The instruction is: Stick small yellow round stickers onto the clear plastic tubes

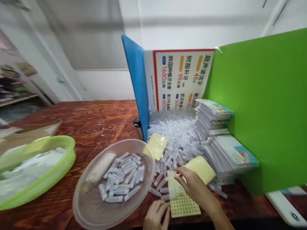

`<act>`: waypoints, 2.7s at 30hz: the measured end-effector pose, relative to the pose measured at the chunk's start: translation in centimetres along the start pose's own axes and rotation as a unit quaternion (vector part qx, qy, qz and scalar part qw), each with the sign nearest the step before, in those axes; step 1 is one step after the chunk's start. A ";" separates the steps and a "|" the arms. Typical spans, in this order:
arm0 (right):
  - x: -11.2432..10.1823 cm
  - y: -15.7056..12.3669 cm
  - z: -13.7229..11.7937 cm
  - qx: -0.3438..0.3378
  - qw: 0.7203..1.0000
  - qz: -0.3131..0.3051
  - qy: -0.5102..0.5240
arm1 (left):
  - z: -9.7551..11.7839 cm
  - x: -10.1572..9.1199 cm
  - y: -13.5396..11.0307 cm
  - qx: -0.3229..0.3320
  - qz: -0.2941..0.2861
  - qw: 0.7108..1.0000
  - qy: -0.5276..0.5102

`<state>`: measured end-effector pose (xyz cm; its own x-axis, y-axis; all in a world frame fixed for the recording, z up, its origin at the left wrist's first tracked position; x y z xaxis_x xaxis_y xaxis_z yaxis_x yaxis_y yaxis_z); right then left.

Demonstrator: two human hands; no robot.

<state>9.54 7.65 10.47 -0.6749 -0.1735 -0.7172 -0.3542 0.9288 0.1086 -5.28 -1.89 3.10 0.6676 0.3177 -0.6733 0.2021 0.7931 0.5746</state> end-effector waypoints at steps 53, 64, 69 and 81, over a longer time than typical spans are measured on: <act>9.1 -7.3 -2.2 -0.236 0.965 -0.113 -0.004 | -2.3 -1.0 8.7 -0.276 0.019 0.942 -0.189; 6.6 -3.8 3.0 0.005 0.969 -0.014 0.248 | -1.0 -4.0 4.6 -0.340 0.076 0.902 -0.253; 4.1 -5.4 7.7 0.104 0.917 0.041 0.382 | -0.2 -2.2 5.7 -0.334 0.060 0.889 -0.308; 4.4 -5.6 7.5 0.160 0.876 0.069 0.449 | -0.6 2.4 5.3 -0.358 -0.010 0.861 -0.361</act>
<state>13.41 4.19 1.57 -0.9853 -0.1064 0.1336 -0.1262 0.9805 -0.1504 -3.02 3.34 4.27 0.9928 0.1002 -0.0658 -0.1031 0.9938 -0.0427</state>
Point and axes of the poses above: each hand's wrist, its own y-axis towards the middle knuckle, its own x-axis out of the palm, z = x × y, the point moved 8 cm from there along y, towards the middle knuckle, and after that the axes turned 2 degrees about -y, right-handed, at the moved point
